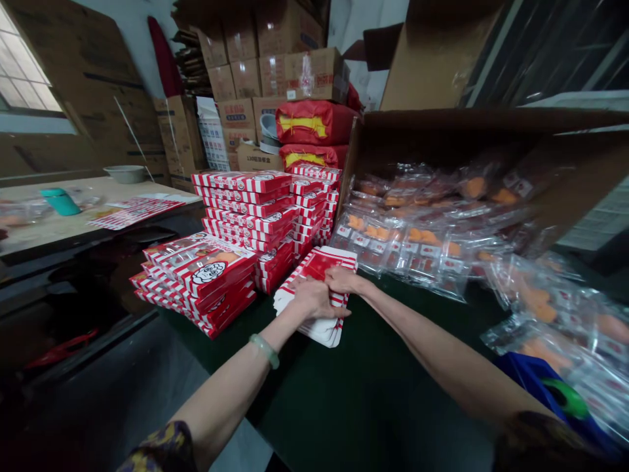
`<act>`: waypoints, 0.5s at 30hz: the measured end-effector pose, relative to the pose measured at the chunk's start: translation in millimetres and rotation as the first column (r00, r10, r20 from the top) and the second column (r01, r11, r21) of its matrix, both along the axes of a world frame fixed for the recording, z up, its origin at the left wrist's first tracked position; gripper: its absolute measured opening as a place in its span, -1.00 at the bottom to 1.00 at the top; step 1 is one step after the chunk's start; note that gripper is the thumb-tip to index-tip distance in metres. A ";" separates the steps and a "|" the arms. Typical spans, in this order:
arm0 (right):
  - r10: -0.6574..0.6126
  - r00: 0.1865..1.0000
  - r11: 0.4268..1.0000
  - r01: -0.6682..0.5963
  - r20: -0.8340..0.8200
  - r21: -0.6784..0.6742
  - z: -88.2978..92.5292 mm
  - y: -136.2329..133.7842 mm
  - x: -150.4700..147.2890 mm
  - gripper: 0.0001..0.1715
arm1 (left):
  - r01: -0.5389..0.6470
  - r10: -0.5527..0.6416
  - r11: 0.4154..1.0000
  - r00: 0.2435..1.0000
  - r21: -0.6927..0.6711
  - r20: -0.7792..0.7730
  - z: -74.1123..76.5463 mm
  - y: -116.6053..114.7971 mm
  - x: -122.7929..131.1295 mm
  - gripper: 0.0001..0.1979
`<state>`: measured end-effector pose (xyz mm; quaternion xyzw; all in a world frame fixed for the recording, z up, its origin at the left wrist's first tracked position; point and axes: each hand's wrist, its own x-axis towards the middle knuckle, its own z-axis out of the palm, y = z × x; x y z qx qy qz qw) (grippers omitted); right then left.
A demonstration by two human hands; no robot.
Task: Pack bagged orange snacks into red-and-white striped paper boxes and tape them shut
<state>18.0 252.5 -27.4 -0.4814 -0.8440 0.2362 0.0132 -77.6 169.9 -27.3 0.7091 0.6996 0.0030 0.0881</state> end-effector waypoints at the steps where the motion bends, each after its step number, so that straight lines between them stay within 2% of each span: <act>1: -0.012 0.997 1.000 0.010 -0.075 -0.028 -1.5 -17.3 8.6 -0.76 | 0.024 -0.024 1.000 1.000 -0.003 -0.002 0.4 -11.7 -0.1 -0.12; 4: -0.120 0.952 0.990 0.094 -0.281 -0.105 -7.9 -61.0 42.9 -0.76 | 0.117 -0.117 0.993 0.993 -0.017 -0.027 -5.7 -55.7 -2.2 -0.05; 6: -0.264 0.891 0.963 0.220 -0.370 -0.156 -12.5 -70.2 69.9 -0.76 | 0.235 -0.236 0.971 0.972 -0.042 -0.018 -13.2 -86.3 -4.4 -0.02; 7: -0.354 0.848 0.934 0.305 -0.394 -0.185 -15.1 -67.2 83.7 -0.76 | 0.287 -0.287 0.957 0.958 -0.048 -0.003 -16.7 -99.5 -5.2 -0.02; 9: -0.539 0.743 0.842 0.478 -0.397 -0.249 -22.4 -50.5 110.1 -0.73 | 0.345 -0.344 0.937 0.938 -0.054 0.028 -21.7 -118.5 -5.9 -0.04; 11: -0.670 0.650 0.742 0.599 -0.358 -0.300 -33.5 -29.0 132.1 -0.69 | 0.365 -0.362 0.930 0.931 -0.051 0.047 -24.2 -127.0 -5.3 -0.07; 13: -0.740 0.596 0.672 0.672 -0.312 -0.311 -47.2 -12.2 146.4 -0.62 | 0.369 -0.367 0.929 0.929 -0.038 0.057 -25.8 -128.1 -4.7 -0.11; 15: -0.768 0.576 0.639 0.716 -0.278 -0.281 -59.6 -2.3 151.7 -0.60 | 0.376 -0.374 0.927 0.926 -0.019 0.057 -28.3 -126.6 -5.6 -0.15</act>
